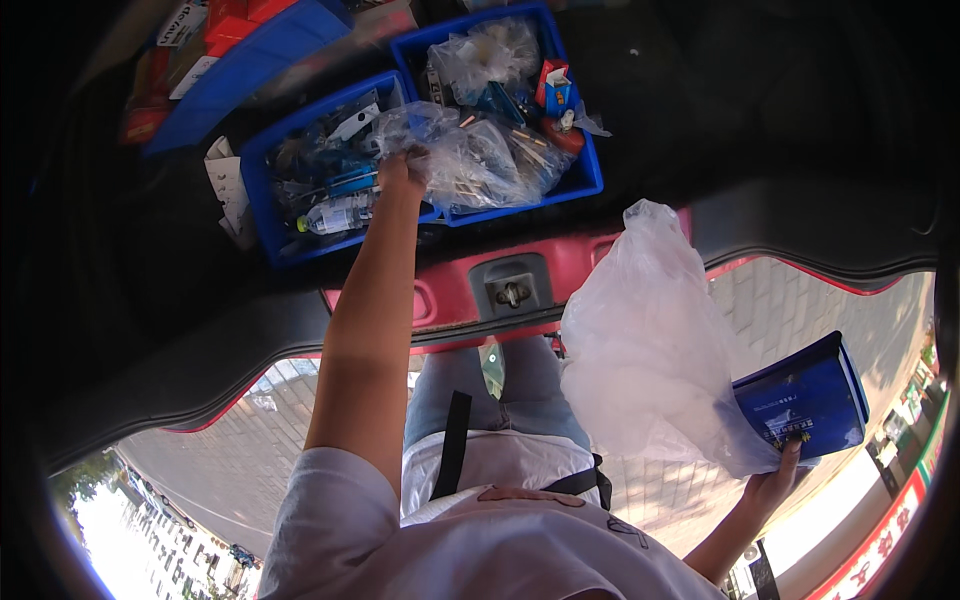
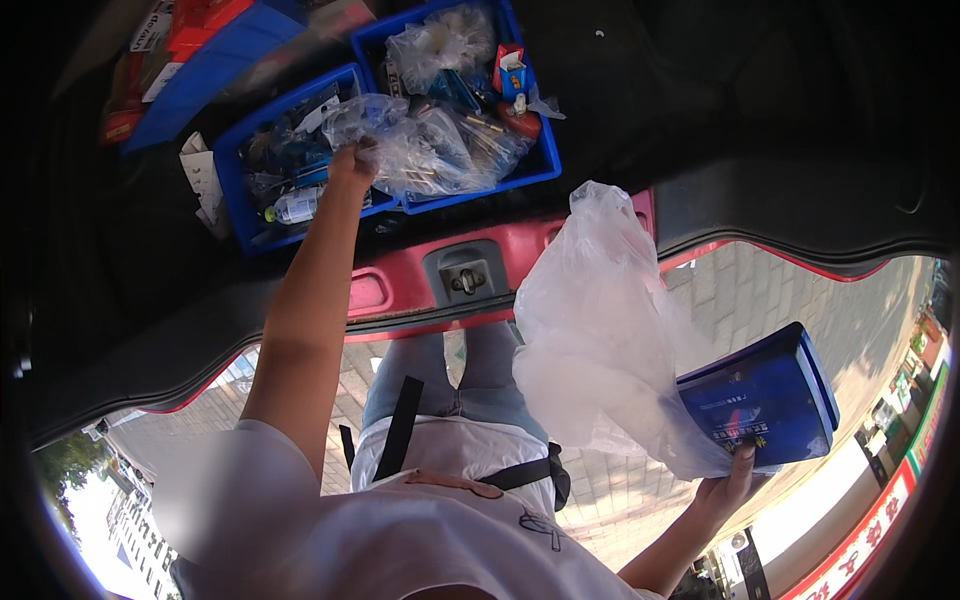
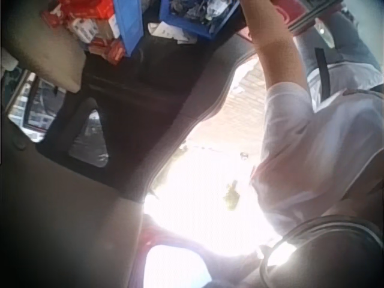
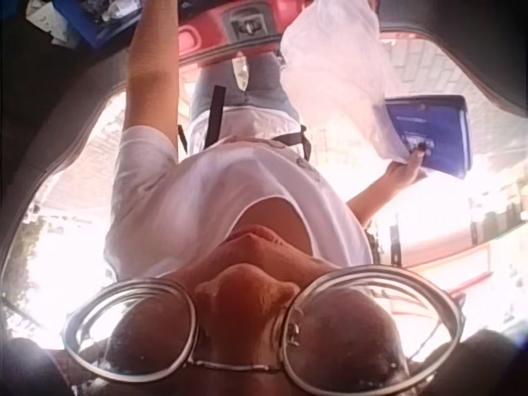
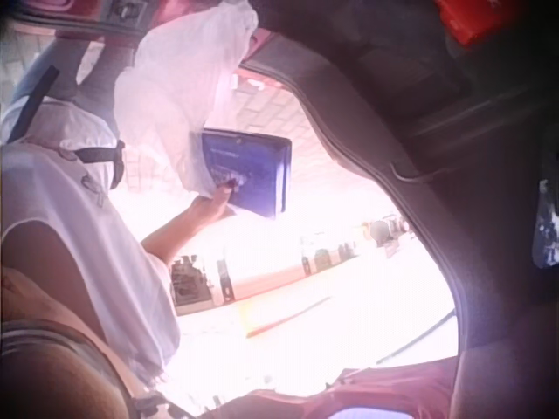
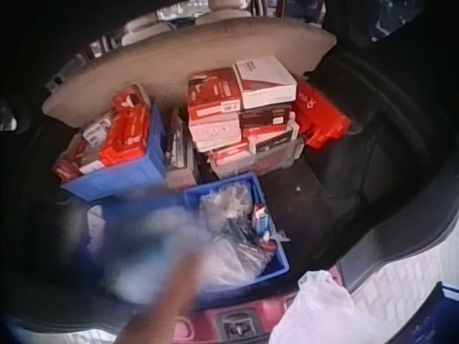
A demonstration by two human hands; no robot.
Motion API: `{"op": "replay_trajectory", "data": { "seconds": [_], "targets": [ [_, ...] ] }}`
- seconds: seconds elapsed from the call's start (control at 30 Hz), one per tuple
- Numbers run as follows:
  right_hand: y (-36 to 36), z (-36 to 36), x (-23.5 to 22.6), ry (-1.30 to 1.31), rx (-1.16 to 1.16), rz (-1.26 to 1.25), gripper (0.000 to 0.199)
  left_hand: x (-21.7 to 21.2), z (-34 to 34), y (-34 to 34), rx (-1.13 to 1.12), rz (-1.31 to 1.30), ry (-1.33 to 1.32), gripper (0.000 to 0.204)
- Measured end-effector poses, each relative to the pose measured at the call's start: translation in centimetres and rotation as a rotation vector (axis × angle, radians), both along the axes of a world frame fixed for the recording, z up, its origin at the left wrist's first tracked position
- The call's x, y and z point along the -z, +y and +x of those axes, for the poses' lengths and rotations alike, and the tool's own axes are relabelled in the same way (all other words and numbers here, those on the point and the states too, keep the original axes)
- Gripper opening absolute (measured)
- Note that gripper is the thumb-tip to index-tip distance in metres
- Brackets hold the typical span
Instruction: The person rummages through blue plastic crates in the trunk of a red car, moving boxes and plastic-wrapped items. They place some items into a white plastic bag, then walk to the driver's side door, open it, and place a small wrapped item inside the car before returning to the trunk.
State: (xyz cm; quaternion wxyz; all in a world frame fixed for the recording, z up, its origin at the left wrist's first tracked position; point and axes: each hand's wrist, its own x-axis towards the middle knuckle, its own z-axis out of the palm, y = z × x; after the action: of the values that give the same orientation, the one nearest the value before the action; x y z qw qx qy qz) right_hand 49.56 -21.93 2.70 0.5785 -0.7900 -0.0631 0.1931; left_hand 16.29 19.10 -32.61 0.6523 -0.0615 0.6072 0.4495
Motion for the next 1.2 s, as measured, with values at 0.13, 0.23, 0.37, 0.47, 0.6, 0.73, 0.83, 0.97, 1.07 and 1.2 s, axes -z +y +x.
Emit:
{"op": "replay_trajectory", "data": {
  "seconds": [0.13, 0.23, 0.37, 0.47, 0.6, 0.73, 0.83, 0.97, 1.07, 1.2],
  "targets": [
    [3.4, -0.4, 1.0, -0.072, -0.077, 0.04, 0.068, -3.1, 3.9, -3.2, 0.8, 0.367, 0.252, 0.052],
    [8.2, -2.6, 0.9, -0.106, -0.126, -0.058, 0.069, -0.6, 4.5, -6.1, 1.468, 0.675, 0.711, 0.097],
    [16.0, -6.8, 2.0, 0.055, -0.293, 0.076, 0.072, -2.8, 6.3, -3.7, 1.629, 0.785, 1.059, 0.091],
    [20.2, -9.4, 3.0, 0.081, -0.43, 0.068, 0.06, 0.6, 5.4, -2.4, 1.754, 0.687, 1.15, 0.093],
    [24.0, -10.6, 4.0, -0.013, -0.547, 0.003, 0.046, -6.3, 6.0, 1.6, 1.815, 0.475, 0.979, 0.093],
    [26.2, -9.9, 5.1, -0.4, -0.804, -0.12, 0.043, -17.6, 3.3, -0.1, 1.556, 0.535, 0.999, 0.078],
    [26.4, -9.9, 6.0, -0.971, -1.089, -0.091, 0.041, -20.7, 1.2, -4.4, 1.037, 0.371, -0.107, 0.082],
    [28.0, -11.1, 5.8, -1.253, -1.18, -0.108, 0.046, -25.7, 1.8, -5.9, 0.835, 0.276, -0.552, 0.06],
    [27.8, -12.0, 5.1, -1.262, -1.173, -0.173, 0.054, -25.9, 1.0, -7.2, 0.61, 0.257, -0.591, 0.064],
    [24.9, -9.4, 5.4, -0.433, -0.821, 0.065, 0.037, -25.7, -0.1, -7.2, 0.275, 0.277, -0.561, 0.069]
  ]
}}
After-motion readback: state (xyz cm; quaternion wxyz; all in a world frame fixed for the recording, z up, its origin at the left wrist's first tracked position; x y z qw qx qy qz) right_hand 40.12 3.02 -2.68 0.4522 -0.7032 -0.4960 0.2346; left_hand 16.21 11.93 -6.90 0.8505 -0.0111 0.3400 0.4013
